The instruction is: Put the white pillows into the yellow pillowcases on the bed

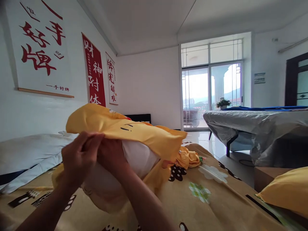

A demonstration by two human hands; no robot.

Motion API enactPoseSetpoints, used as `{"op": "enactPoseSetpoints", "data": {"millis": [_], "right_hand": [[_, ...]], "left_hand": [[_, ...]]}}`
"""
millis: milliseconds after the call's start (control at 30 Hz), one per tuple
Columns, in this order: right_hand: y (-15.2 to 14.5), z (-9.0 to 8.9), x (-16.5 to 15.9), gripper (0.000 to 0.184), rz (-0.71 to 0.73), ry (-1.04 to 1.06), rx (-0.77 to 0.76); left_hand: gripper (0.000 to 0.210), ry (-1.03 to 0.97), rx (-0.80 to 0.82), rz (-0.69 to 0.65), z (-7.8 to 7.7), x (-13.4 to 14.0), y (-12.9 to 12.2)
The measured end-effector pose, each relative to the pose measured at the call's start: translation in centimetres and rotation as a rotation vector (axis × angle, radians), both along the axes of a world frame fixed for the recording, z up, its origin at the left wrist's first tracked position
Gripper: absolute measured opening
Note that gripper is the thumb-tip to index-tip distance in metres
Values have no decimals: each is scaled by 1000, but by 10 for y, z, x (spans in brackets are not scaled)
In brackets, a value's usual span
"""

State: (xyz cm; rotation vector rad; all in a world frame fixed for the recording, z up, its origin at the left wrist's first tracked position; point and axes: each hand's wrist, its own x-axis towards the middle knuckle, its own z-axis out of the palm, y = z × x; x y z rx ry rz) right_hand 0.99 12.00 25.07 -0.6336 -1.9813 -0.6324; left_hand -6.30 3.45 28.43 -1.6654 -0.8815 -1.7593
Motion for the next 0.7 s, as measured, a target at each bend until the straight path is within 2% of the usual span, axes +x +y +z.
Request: {"op": "enactPoseSetpoints", "data": {"millis": [67, 100, 133, 200, 267, 333, 400, 433, 500, 600, 667, 700], "right_hand": [[-5, 16, 9, 45, 40, -64, 22], [-3, 14, 12, 48, 55, -104, 20], [1, 5, 14, 48, 59, -143, 5], [14, -34, 19, 40, 17, -214, -58], [22, -86, 33, 32, -58, -284, -142], [18, -133, 59, 35, -72, -346, -196], [6, -156, 95, 37, -37, -349, -278], [1, -157, 114, 34, -26, -341, -333], [-5, -147, 148, 23, -96, -265, -435], [8, -132, 170, 16, -301, -118, -593], [24, -139, 167, 13, -335, -100, -752], [30, -146, 164, 13, -323, -107, -817]], "left_hand": [[21, -122, -74, -5, 5, -6, 8], [22, -154, -133, -10, 0, -8, 18], [23, -165, -205, -13, -11, -10, 31], [26, -115, -385, -25, -50, -11, 63], [32, 34, -595, -35, -104, -8, 93], [32, 223, -769, -102, -156, -6, 116], [33, 222, -810, -103, -191, -7, 129], [33, 189, -813, -94, -198, -8, 133], [32, 125, -803, -81, -195, -10, 138], [30, 52, -736, -134, -166, -3, 139], [33, -16, -695, -204, -151, 5, 140], [33, -43, -694, -232, -149, 9, 141]]}}
